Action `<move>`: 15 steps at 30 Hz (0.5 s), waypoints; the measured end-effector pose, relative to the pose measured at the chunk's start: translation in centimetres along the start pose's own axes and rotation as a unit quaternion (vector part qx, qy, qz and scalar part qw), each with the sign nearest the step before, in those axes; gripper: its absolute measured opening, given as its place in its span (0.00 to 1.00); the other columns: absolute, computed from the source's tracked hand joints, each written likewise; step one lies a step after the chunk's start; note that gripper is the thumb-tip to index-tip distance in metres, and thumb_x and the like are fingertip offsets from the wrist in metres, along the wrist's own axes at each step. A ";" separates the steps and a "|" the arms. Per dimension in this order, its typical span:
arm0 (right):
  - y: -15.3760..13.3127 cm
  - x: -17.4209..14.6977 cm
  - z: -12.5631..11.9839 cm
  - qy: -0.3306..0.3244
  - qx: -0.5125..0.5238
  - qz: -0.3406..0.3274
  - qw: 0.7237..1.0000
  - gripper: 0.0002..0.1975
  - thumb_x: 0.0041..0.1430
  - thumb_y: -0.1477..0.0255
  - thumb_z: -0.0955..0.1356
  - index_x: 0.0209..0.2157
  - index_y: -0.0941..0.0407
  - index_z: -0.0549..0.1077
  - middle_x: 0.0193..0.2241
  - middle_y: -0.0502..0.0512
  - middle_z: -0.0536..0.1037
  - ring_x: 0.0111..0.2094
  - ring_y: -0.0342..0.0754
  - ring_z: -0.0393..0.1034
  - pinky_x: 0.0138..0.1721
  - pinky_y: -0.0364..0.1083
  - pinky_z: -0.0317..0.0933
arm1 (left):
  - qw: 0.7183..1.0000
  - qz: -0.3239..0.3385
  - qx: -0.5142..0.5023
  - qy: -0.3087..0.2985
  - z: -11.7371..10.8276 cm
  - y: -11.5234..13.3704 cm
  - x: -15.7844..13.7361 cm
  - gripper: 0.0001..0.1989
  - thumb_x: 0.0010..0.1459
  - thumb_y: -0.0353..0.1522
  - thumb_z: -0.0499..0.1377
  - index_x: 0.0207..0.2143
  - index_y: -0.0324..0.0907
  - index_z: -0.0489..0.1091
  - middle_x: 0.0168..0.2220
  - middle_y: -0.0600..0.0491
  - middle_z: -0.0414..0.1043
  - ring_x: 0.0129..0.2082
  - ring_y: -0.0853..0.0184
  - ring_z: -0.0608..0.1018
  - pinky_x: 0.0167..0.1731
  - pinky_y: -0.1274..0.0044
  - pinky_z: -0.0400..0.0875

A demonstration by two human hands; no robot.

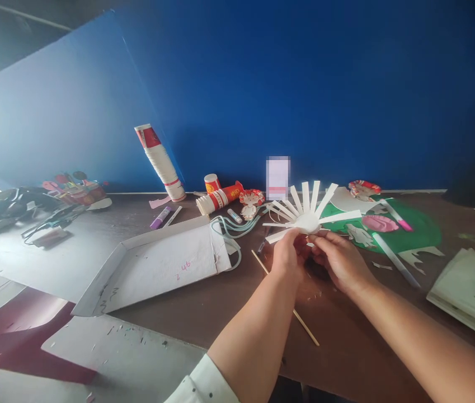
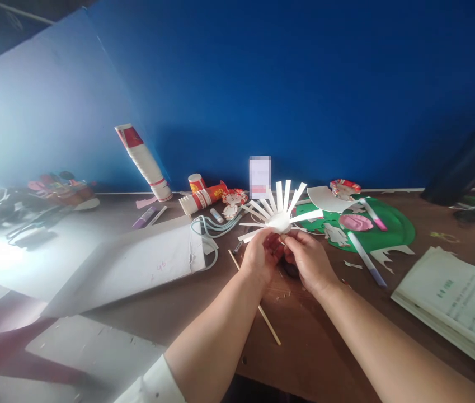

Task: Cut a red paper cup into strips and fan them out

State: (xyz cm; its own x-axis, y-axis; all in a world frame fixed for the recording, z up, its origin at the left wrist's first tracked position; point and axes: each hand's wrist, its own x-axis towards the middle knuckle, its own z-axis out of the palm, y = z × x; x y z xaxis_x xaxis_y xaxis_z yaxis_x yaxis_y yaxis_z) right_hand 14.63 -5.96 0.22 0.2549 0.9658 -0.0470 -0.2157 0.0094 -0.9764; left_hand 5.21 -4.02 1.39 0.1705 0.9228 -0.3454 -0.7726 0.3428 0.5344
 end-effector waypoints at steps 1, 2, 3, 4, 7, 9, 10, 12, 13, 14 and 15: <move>-0.1 0.0 0.0 0.008 -0.003 0.003 1.000 0.02 0.46 0.68 0.73 0.25 0.49 0.78 0.20 0.47 0.73 0.21 0.41 0.60 0.21 0.42 0.53 | 1.000 -0.004 0.000 0.003 -0.1 0.0 0.0 0.03 0.47 0.28 0.61 0.28 0.36 0.72 0.26 0.53 0.69 0.24 0.74 0.70 0.25 0.81 0.64; -0.2 0.0 0.1 0.017 -0.003 0.011 1.000 0.02 0.45 0.68 0.73 0.25 0.50 0.78 0.19 0.47 0.73 0.21 0.41 0.60 0.20 0.42 0.53 | 1.000 -0.010 0.000 0.005 -0.1 0.0 0.0 0.03 0.48 0.27 0.61 0.28 0.36 0.72 0.26 0.53 0.70 0.24 0.74 0.70 0.26 0.81 0.64; -0.4 0.0 0.2 0.024 0.001 0.019 1.000 0.02 0.45 0.67 0.73 0.25 0.50 0.78 0.19 0.46 0.72 0.21 0.41 0.59 0.20 0.41 0.53 | 1.000 -0.015 -0.001 0.005 -0.1 0.0 0.0 0.03 0.48 0.27 0.62 0.28 0.36 0.72 0.27 0.53 0.70 0.24 0.74 0.70 0.26 0.82 0.64; -0.6 -0.1 0.2 0.027 0.010 0.025 0.999 0.03 0.45 0.67 0.73 0.25 0.50 0.78 0.19 0.46 0.72 0.21 0.40 0.59 0.20 0.41 0.53 | 1.000 -0.020 -0.002 0.002 -0.1 0.0 0.0 0.03 0.48 0.26 0.62 0.29 0.36 0.72 0.27 0.52 0.70 0.25 0.74 0.70 0.26 0.82 0.64; -1.0 -0.3 0.4 0.027 0.027 0.042 0.998 0.05 0.43 0.67 0.74 0.25 0.51 0.78 0.21 0.46 0.74 0.21 0.40 0.60 0.19 0.40 0.54 | 1.000 -0.021 -0.010 -0.002 -0.1 0.1 -0.1 0.03 0.49 0.26 0.62 0.30 0.36 0.72 0.28 0.52 0.71 0.24 0.75 0.70 0.25 0.82 0.63; -1.0 -0.4 0.4 0.022 0.025 0.050 0.998 0.07 0.43 0.65 0.74 0.26 0.51 0.78 0.23 0.47 0.76 0.21 0.40 0.61 0.18 0.41 0.54 | 1.000 -0.016 -0.016 0.005 -0.1 0.1 -0.1 0.03 0.50 0.25 0.62 0.30 0.37 0.72 0.27 0.53 0.70 0.24 0.75 0.69 0.25 0.82 0.62; -0.9 -0.4 0.3 0.018 0.022 0.053 0.998 0.07 0.43 0.64 0.75 0.26 0.51 0.78 0.23 0.47 0.76 0.21 0.41 0.61 0.18 0.41 0.53 | 1.000 -0.012 -0.019 0.007 -0.1 0.0 -0.1 0.03 0.50 0.25 0.62 0.30 0.37 0.71 0.27 0.53 0.69 0.24 0.75 0.69 0.25 0.83 0.62; -0.6 -0.2 0.2 0.009 0.013 0.055 0.998 0.08 0.43 0.63 0.75 0.25 0.51 0.77 0.23 0.48 0.77 0.21 0.41 0.62 0.18 0.42 0.53 | 1.000 -0.008 -0.017 -0.001 -0.1 -0.1 0.0 0.02 0.51 0.25 0.62 0.29 0.36 0.71 0.26 0.54 0.68 0.23 0.76 0.68 0.26 0.82 0.61; -0.4 -0.1 0.1 0.005 0.010 0.054 0.998 0.08 0.44 0.63 0.75 0.25 0.51 0.77 0.23 0.48 0.77 0.21 0.42 0.62 0.19 0.42 0.53 | 1.000 -0.008 -0.011 -0.011 -0.1 -0.1 0.0 0.03 0.51 0.26 0.62 0.28 0.36 0.70 0.25 0.54 0.67 0.23 0.76 0.68 0.26 0.82 0.61; -0.2 0.0 -0.1 0.001 0.007 0.053 0.999 0.07 0.44 0.63 0.75 0.25 0.50 0.77 0.23 0.48 0.77 0.21 0.42 0.62 0.19 0.42 0.53 | 1.000 -0.012 -0.003 -0.023 -0.2 -0.2 0.1 0.04 0.51 0.28 0.63 0.28 0.36 0.69 0.24 0.54 0.66 0.22 0.75 0.67 0.26 0.81 0.61; 0.0 0.0 -0.1 -0.003 0.008 0.052 0.999 0.07 0.45 0.63 0.75 0.25 0.50 0.77 0.23 0.48 0.77 0.22 0.42 0.63 0.19 0.42 0.53 | 0.999 -0.016 0.006 -0.033 -0.3 -0.3 0.1 0.06 0.51 0.29 0.64 0.26 0.36 0.69 0.23 0.55 0.65 0.21 0.75 0.67 0.26 0.80 0.62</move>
State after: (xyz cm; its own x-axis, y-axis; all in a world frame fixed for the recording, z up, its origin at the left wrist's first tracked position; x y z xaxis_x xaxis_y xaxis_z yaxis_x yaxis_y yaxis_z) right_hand 14.78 -5.95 0.21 0.2254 0.9630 -0.1475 -0.2551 -0.0878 -0.9629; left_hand 5.33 -4.04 0.97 0.2362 0.9207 -0.3106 -0.7589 0.3745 0.5327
